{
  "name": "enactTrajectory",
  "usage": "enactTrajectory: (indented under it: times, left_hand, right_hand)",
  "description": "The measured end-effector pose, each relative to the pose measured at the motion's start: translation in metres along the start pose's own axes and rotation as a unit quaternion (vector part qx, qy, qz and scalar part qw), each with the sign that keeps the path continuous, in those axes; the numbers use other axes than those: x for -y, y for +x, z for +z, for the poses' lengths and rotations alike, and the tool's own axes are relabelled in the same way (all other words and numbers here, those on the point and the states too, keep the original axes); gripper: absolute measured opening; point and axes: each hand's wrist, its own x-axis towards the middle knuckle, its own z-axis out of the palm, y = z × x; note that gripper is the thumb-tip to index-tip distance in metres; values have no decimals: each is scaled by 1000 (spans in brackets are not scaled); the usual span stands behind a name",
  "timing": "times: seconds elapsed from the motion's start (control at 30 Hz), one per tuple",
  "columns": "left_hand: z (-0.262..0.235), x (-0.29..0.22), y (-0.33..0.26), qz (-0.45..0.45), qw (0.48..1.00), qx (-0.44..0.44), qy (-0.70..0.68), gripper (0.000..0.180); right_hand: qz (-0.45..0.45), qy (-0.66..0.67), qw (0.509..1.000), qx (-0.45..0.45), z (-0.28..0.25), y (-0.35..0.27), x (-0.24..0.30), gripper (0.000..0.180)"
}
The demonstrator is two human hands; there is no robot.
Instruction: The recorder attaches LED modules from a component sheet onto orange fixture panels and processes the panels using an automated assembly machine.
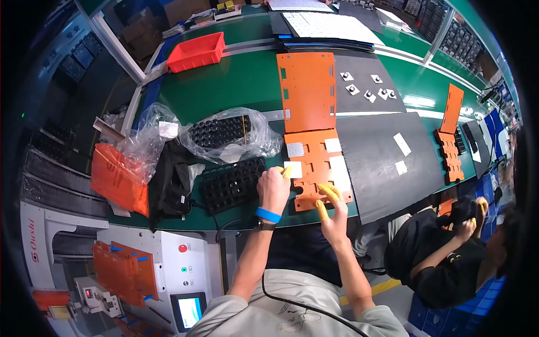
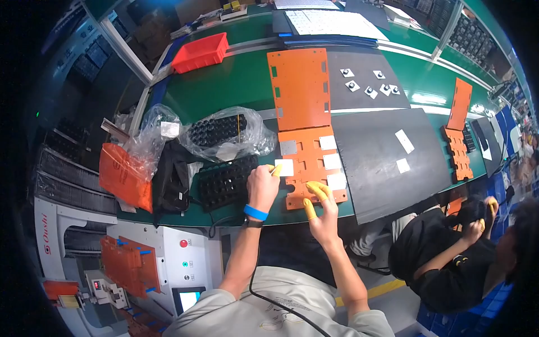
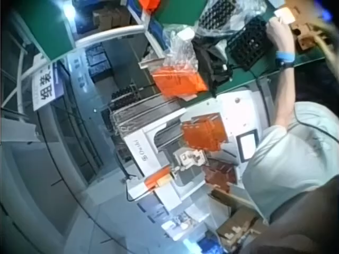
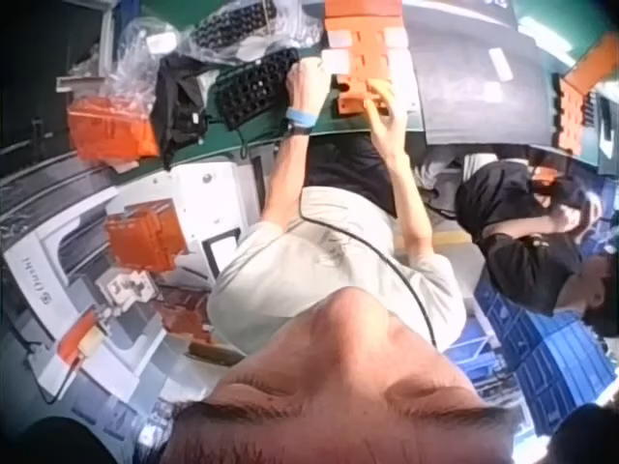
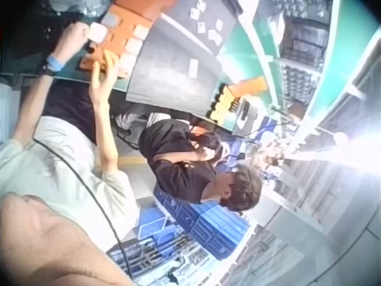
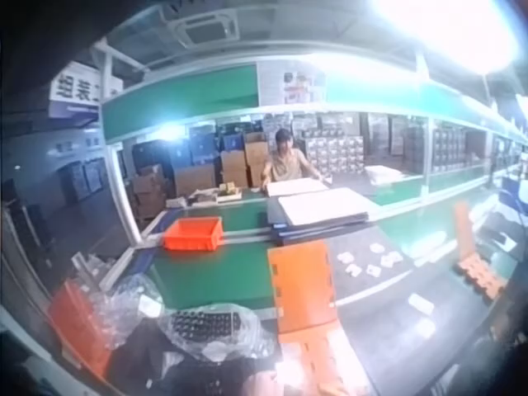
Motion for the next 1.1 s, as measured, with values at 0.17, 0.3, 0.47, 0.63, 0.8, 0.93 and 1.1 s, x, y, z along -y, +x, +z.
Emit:
enactTrajectory:
  times: [0.17,0.3,0.47,0.63,0.8,0.93,1.1]
  left_hand:
    - [25,5,7,5,1000,1,26,24]
    - [30,10,11,-18,1000,16,15,30]
    - [31,1,12,-23,999,40,-9,27]
    - [23,-1,11,-7,999,44,5,28]
    - [-13,-7,-7,55,992,-31,-109,35]
    - [-39,34,-31,54,956,-61,-281,26]
    - [-63,87,-65,-67,822,54,-563,33]
  right_hand:
    - [5,8,1000,-9,2,-3,-3,36]
    - [11,14,1000,-11,-1,-3,-8,36]
    - [12,37,999,-13,5,-3,-8,36]
    - [20,72,997,18,22,-1,9,35]
    - [-37,58,998,9,35,15,13,30]
    - [-28,91,995,28,77,62,24,27]
    - [-101,34,987,119,173,146,25,26]
